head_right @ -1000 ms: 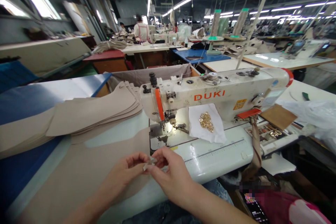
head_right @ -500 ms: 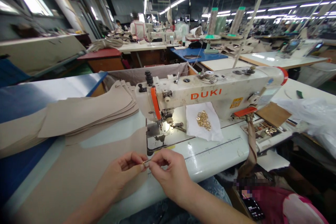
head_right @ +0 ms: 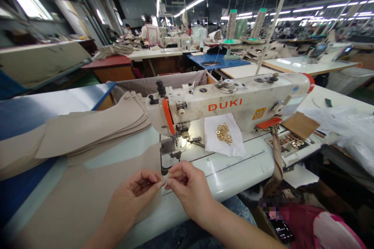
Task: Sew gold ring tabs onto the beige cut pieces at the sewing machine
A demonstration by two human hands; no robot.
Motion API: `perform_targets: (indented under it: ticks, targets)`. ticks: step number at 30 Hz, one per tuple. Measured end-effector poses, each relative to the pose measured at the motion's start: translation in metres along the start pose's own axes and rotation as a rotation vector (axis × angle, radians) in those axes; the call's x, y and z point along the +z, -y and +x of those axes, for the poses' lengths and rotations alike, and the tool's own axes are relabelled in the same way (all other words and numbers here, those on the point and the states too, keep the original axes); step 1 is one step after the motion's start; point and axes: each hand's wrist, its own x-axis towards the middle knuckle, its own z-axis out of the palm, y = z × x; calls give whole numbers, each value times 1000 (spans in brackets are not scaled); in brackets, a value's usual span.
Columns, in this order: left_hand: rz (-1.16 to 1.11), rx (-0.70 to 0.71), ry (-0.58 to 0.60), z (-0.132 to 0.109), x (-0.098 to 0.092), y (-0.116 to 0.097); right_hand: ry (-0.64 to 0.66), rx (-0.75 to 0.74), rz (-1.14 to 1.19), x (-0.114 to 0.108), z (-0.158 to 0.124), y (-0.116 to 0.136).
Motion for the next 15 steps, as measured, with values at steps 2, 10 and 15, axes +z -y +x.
perform_targets:
  ticks: [2,10,15]
  targets:
    - [38,41,-4,-2,-1,2,40,9,8,-3,1,1]
    - [202,191,-18,-1,-1,2,54,-85,-414,-6,2,14]
    - [285,241,-18,0,4,5,43,-97,-489,-7,6,12]
